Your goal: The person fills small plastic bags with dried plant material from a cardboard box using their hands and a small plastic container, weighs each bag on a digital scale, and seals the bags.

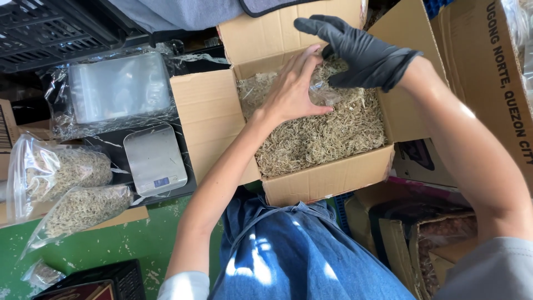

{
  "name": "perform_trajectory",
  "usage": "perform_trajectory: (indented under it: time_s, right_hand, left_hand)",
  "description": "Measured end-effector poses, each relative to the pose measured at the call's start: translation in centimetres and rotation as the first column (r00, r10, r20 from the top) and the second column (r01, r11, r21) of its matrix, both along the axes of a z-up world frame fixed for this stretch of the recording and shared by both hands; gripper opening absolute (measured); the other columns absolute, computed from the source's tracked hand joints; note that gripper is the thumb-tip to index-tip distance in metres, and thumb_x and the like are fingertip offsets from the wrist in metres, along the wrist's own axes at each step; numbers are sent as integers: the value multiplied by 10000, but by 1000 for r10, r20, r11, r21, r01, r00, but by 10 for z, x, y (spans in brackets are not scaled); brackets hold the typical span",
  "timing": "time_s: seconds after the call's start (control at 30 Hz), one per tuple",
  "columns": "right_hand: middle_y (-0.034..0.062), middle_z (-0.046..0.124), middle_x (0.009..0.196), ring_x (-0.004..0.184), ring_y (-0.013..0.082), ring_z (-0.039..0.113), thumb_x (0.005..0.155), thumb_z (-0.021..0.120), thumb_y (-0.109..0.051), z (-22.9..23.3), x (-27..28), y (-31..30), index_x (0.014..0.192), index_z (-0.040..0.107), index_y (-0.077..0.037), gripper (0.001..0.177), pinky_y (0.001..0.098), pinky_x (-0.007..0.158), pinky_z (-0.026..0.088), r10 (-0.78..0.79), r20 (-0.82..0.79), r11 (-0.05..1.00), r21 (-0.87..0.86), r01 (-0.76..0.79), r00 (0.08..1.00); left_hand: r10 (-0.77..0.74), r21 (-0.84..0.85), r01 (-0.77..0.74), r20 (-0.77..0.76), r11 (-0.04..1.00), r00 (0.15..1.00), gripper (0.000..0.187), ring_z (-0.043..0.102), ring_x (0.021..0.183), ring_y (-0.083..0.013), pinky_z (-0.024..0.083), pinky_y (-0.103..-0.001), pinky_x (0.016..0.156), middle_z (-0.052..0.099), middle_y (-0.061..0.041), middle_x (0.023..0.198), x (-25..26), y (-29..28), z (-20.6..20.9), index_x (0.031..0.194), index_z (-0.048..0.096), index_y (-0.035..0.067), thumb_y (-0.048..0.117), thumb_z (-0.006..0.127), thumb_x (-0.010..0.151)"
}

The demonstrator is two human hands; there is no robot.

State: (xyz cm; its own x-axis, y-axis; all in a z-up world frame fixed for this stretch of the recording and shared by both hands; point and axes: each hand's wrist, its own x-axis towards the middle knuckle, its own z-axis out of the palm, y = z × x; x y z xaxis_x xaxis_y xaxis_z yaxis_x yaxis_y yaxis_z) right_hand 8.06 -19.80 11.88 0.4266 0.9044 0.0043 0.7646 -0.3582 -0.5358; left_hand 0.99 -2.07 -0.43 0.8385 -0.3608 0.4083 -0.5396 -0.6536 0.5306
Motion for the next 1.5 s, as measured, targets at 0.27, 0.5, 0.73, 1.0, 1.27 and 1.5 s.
perform_trajectory:
  time_s: [0.27,0.5,0.73,1.0,1.27,1.5]
  right_hand:
    - [261,570,1452,1157,335,616,934,796,-55,52,-19,-28,1483,506,52,630,409,843,575,-299,-146,925,198,324,943]
    - [246,75,1665,932,265,435,843,608,163,-27,-38,-56,1638,96,-350,1076,419,739,566,-178,-668,869,237,434,723]
    - [42,582,1475,1137,206,571,761,837,-101,24,-53,-39,1473,559,-171,767,356,907,551,-517,-347,844,-54,534,783]
    - [121,686,1349,1178,304,670,872,757,-56,22,-22,-21,1398,656,-120,540,441,974,549,-232,-82,971,-80,226,969]
    - [-9,635,672,583,186,535,967,596,-91,-1,18,-22,1449,658,-279,521,368,628,485,-155,-167,910,-408,75,974]
    - [40,737,1269,945,250,729,972,536,-204,-11,17,-11,1409,616,-167,446,434,863,548,-120,-242,907,-421,7,963]
  left_hand:
    - [-8,-57,4,-76,998,997,1016,535,1362,-441,541,-566,1093,365,-247,1559,-5,15,10,1291,409,80,529,1051,645]
    - [-68,-113,59,-74,992,995,1009,676,1136,-360,695,-451,793,320,-230,1572,-5,21,7,1265,353,114,624,985,666]
    - [-42,-83,40,-23,996,999,1188,442,1460,-439,389,-600,1233,297,-272,1598,-1,13,-5,1348,338,83,672,1045,598]
    - [-9,-59,5,-63,998,998,1112,399,1490,-438,316,-556,1282,260,-286,1612,-5,15,-1,1337,340,91,535,1085,642]
    - [2,-47,-4,-42,999,999,1126,436,1460,-409,387,-534,1255,271,-252,1601,-4,16,-3,1322,375,80,532,1108,596]
    - [-32,-86,26,-67,996,997,1067,471,1401,-430,534,-549,1137,228,-228,1595,-5,21,-4,1301,380,65,478,1087,616]
